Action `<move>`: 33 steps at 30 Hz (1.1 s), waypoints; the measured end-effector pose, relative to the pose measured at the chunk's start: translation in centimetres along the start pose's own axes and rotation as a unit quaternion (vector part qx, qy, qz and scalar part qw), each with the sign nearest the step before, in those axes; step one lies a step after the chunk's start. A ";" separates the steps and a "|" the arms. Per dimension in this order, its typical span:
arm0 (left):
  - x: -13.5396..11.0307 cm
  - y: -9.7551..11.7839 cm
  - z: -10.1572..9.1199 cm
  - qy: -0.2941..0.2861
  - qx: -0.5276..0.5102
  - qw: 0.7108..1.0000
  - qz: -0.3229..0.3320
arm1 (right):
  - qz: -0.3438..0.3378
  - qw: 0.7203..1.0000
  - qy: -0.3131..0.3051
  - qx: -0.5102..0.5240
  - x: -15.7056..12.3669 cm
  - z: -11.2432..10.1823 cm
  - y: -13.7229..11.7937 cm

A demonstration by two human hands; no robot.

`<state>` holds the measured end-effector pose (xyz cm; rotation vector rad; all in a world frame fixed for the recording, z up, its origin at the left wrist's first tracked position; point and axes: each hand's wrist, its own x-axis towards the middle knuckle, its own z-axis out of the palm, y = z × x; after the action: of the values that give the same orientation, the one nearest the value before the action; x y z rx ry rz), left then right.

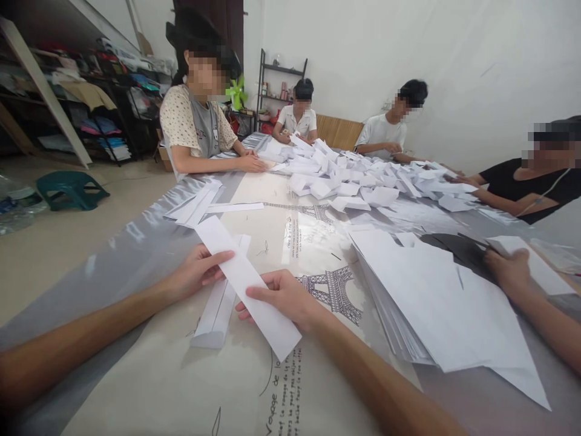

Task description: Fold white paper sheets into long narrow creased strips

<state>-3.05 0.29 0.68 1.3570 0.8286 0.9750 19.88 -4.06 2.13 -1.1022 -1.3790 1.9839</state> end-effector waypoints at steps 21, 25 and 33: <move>-0.7 0.7 0.2 -0.011 0.084 0.996 -0.030 | -0.127 0.978 0.064 -0.151 0.2 -0.2 0.3; -1.1 1.3 0.4 -0.050 0.141 0.988 -0.042 | -0.159 0.969 0.056 -0.178 0.5 0.2 0.5; -1.1 1.0 0.6 0.035 0.063 0.996 -0.058 | -0.184 0.970 0.058 -0.148 0.5 0.6 0.0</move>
<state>-3.01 -1.02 1.66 1.3717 1.0251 0.8948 19.13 -4.01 2.05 -0.9799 -1.7118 1.4621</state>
